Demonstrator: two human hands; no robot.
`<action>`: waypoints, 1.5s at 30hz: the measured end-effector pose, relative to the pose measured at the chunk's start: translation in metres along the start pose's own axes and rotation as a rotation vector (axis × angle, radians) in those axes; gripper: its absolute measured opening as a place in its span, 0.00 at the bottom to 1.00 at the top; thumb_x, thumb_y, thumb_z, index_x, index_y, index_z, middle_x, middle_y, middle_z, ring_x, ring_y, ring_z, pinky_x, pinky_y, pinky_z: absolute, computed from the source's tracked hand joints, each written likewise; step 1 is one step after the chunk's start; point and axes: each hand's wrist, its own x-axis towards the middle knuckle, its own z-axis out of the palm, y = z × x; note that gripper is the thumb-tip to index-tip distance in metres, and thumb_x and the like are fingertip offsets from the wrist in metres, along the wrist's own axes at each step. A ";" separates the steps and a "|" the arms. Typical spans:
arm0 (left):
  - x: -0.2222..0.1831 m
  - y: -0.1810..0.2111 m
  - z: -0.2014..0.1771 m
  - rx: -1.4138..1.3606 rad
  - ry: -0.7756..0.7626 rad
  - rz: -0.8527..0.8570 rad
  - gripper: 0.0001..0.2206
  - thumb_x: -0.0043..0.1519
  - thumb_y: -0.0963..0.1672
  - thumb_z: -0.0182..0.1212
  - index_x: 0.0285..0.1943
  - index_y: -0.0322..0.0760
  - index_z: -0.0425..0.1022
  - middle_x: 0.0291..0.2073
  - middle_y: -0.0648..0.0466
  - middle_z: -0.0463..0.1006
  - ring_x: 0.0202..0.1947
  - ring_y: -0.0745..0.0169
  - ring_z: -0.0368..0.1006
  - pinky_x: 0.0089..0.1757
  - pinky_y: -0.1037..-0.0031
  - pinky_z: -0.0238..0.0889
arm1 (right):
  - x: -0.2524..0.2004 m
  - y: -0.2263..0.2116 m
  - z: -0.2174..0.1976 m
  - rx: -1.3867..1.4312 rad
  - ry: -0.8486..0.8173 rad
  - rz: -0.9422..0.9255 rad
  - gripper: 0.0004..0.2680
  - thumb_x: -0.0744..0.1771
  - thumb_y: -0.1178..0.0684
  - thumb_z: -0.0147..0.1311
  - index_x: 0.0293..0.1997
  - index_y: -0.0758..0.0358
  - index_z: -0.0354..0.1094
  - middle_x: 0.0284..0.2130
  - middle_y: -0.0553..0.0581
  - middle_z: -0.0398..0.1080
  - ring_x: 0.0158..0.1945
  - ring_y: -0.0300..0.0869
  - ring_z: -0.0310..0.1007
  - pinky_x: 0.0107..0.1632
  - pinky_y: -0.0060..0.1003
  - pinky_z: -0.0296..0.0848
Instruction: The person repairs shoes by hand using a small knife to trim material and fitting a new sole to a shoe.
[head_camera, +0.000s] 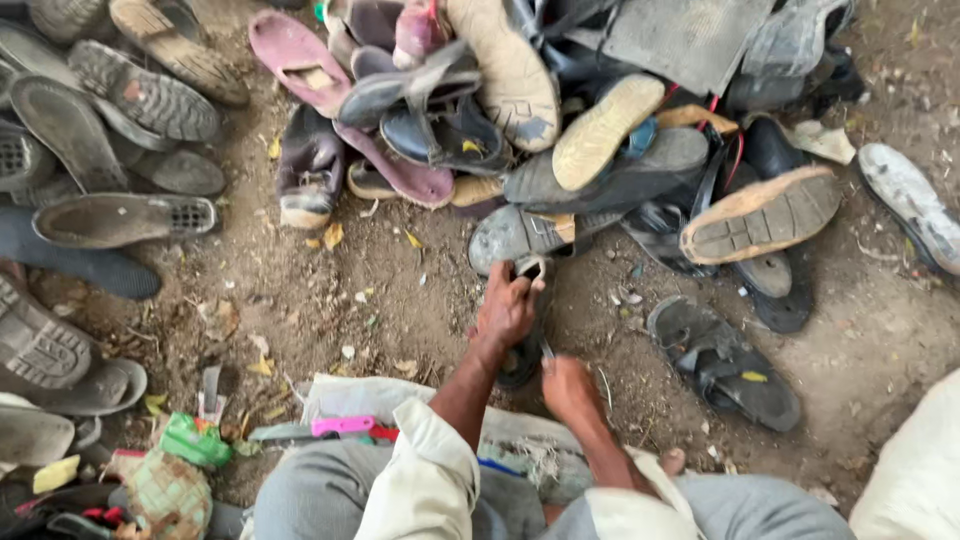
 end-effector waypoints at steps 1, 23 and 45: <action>0.001 -0.002 0.004 0.008 -0.013 -0.019 0.10 0.61 0.45 0.64 0.41 0.31 0.79 0.48 0.36 0.68 0.48 0.38 0.69 0.46 0.59 0.68 | 0.002 0.001 0.002 0.021 -0.052 0.060 0.15 0.71 0.44 0.45 0.41 0.67 0.74 0.40 0.75 0.74 0.44 0.70 0.73 0.45 0.60 0.72; 0.002 -0.016 0.015 0.113 0.011 0.006 0.09 0.61 0.43 0.63 0.40 0.28 0.80 0.51 0.34 0.70 0.53 0.31 0.67 0.53 0.55 0.64 | -0.020 0.067 0.067 0.358 -0.180 -0.169 0.14 0.70 0.49 0.48 0.28 0.69 0.70 0.19 0.61 0.66 0.26 0.42 0.64 0.31 0.49 0.66; 0.002 0.016 0.001 0.038 -0.113 -0.291 0.16 0.67 0.49 0.56 0.46 0.30 0.79 0.56 0.38 0.65 0.52 0.42 0.68 0.48 0.61 0.67 | -0.069 -0.003 0.016 1.302 -0.647 0.549 0.11 0.72 0.46 0.46 0.33 0.57 0.62 0.11 0.45 0.50 0.09 0.33 0.41 0.13 0.35 0.42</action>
